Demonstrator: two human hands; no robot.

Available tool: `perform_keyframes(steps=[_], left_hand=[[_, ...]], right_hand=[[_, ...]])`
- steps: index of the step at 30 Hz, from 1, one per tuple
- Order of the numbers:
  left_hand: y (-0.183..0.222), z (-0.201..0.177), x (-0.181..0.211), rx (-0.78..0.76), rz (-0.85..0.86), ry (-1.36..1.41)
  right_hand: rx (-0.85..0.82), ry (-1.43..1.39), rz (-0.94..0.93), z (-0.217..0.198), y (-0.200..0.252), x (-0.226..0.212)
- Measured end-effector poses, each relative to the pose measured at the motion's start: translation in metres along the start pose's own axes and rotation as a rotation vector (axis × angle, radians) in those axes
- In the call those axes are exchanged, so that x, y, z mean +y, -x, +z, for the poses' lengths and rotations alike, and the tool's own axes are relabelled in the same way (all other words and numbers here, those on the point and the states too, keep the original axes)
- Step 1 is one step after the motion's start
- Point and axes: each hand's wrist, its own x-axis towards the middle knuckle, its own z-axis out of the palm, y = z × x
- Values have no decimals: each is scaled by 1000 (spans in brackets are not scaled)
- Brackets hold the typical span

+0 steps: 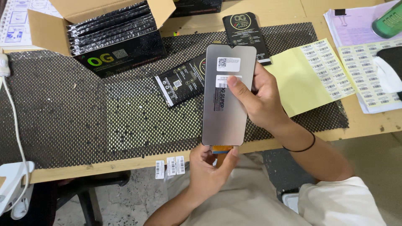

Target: The person takes smartphone screens out of their protective packaging, turns them over to look at the back and front, and then places them back into the packaging and onto the table.

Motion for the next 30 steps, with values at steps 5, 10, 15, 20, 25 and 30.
perform_keyframes(steps=[5, 10, 15, 20, 25, 30], left_hand=[[4, -10, 0, -40, -125, 52], [16, -24, -12, -154, -106, 152], [24, -35, -14, -175, -169, 256], [32, -37, -3, -220, -112, 195], [33, -38, 8, -328, 33, 103], [15, -39, 41, -463, 568, -274]], right_hand=[[27, -17, -40, -6, -8, 4], [134, -236, -35, -25, -23, 9], [160, -331, -140, -32, -32, 11], [190, -316, -116, -34, -38, 18], [258, -304, -84, -36, -45, 20], [211, -248, -43, -25, -39, 19]])
